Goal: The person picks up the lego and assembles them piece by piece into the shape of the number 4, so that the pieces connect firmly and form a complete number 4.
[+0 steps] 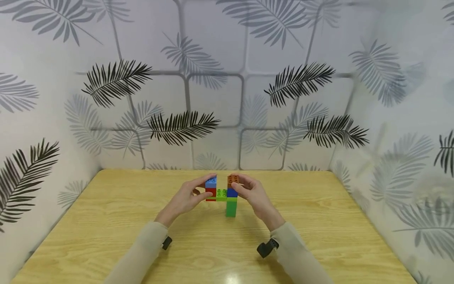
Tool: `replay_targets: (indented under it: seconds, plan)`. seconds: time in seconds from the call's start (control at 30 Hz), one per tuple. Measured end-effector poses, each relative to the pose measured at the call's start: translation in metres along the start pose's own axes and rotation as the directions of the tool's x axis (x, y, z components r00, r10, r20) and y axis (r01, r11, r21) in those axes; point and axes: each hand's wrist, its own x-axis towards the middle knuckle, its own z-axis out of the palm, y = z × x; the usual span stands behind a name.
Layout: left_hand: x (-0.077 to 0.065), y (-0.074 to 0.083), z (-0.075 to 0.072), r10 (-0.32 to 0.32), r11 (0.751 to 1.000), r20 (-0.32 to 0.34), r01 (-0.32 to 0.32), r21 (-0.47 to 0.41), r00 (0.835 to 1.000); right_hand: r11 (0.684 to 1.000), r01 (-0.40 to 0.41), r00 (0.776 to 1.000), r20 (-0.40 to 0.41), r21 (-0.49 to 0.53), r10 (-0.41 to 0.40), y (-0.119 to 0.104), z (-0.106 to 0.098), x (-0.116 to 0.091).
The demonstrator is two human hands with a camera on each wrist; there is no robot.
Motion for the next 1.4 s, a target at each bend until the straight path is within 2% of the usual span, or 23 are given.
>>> replay_targets:
  seconds: [0.4, 0.83, 1.1, 1.2, 1.4]
  plan:
    - [-0.011, -0.009, -0.002, 0.0, 1.0, -0.022, 0.0, 0.004, 1.0, 1.0, 0.009, 1.0, -0.015, 0.017, -0.009, -0.001, 0.011, 0.0]
    - [-0.004, -0.005, 0.004, 0.015, 1.0, 0.01, -0.015, 0.005, 1.0, 1.0, 0.008, 1.0, -0.017, 0.02, -0.007, 0.0, 0.002, -0.004]
    - [-0.007, 0.0, 0.0, -0.028, 0.998, 0.038, 0.03, -0.049, 0.999, 0.999, 0.007, 0.999, 0.035, -0.037, -0.005, 0.0, -0.001, 0.003]
    - [-0.007, 0.001, 0.0, -0.048, 0.998, 0.023, 0.049, -0.049, 0.999, 0.998, 0.015, 0.998, 0.06, -0.068, -0.011, 0.0, -0.002, 0.005]
    - [-0.004, -0.003, 0.001, -0.14, 0.986, -0.031, 0.136, -0.101, 0.99, 0.99, 0.008, 0.995, 0.095, -0.144, 0.006, 0.003, -0.002, 0.006]
